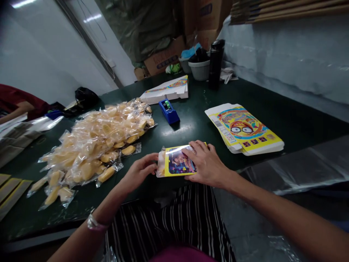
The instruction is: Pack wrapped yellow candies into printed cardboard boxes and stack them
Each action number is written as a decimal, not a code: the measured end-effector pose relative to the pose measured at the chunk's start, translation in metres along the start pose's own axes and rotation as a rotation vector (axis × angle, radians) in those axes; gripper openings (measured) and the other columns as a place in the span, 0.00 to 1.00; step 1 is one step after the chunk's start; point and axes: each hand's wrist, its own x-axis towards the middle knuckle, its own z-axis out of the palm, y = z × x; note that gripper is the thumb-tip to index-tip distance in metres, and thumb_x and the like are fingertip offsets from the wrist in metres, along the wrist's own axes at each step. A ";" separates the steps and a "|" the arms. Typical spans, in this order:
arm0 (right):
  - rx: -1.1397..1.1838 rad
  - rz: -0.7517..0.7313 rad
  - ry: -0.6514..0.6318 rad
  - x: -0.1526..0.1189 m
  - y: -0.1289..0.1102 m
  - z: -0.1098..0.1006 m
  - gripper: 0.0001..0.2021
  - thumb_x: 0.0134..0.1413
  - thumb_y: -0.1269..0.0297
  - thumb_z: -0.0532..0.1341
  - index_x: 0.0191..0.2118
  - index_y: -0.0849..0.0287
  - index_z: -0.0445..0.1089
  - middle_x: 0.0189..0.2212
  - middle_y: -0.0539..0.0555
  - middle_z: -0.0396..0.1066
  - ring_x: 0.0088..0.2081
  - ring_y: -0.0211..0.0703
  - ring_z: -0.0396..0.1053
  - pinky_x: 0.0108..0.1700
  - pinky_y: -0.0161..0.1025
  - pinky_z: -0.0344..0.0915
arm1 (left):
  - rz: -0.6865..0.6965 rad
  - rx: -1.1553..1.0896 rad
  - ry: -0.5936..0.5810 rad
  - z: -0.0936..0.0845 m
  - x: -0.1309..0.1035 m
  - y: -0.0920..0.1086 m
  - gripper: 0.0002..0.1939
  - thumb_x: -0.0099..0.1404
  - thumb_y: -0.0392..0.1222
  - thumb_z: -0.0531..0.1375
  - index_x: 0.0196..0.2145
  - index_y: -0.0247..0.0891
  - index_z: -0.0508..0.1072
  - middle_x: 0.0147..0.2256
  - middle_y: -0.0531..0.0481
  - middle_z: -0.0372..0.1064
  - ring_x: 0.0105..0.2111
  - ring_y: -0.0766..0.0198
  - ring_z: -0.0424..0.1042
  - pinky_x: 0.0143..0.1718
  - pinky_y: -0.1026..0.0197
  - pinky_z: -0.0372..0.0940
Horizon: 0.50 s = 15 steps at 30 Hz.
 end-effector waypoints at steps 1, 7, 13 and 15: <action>-0.002 -0.007 0.022 0.000 -0.001 0.000 0.42 0.38 0.49 0.72 0.60 0.59 0.63 0.59 0.70 0.62 0.60 0.69 0.58 0.54 0.62 0.59 | -0.017 -0.053 -0.088 0.002 0.002 0.002 0.20 0.60 0.41 0.58 0.50 0.35 0.73 0.46 0.43 0.75 0.41 0.55 0.73 0.43 0.53 0.69; -0.034 -0.054 0.219 0.000 -0.024 0.006 0.37 0.41 0.53 0.72 0.58 0.60 0.64 0.59 0.73 0.62 0.59 0.71 0.58 0.54 0.66 0.56 | -0.076 -0.711 -0.426 0.015 0.007 0.019 0.23 0.54 0.36 0.64 0.50 0.35 0.74 0.46 0.42 0.76 0.47 0.53 0.74 0.51 0.53 0.66; 0.091 -0.030 0.171 0.015 -0.057 -0.023 0.39 0.46 0.50 0.70 0.61 0.61 0.61 0.57 0.74 0.65 0.57 0.73 0.61 0.55 0.73 0.54 | -0.098 -0.359 -0.459 -0.016 0.009 0.027 0.14 0.61 0.42 0.63 0.44 0.34 0.75 0.38 0.45 0.78 0.31 0.63 0.75 0.33 0.63 0.68; 0.307 -0.063 0.087 0.023 -0.063 -0.038 0.33 0.54 0.54 0.66 0.62 0.58 0.58 0.54 0.68 0.69 0.54 0.65 0.67 0.55 0.66 0.60 | -0.039 -0.176 -0.584 -0.031 0.006 0.040 0.12 0.61 0.42 0.62 0.40 0.34 0.77 0.34 0.47 0.78 0.28 0.64 0.73 0.29 0.65 0.66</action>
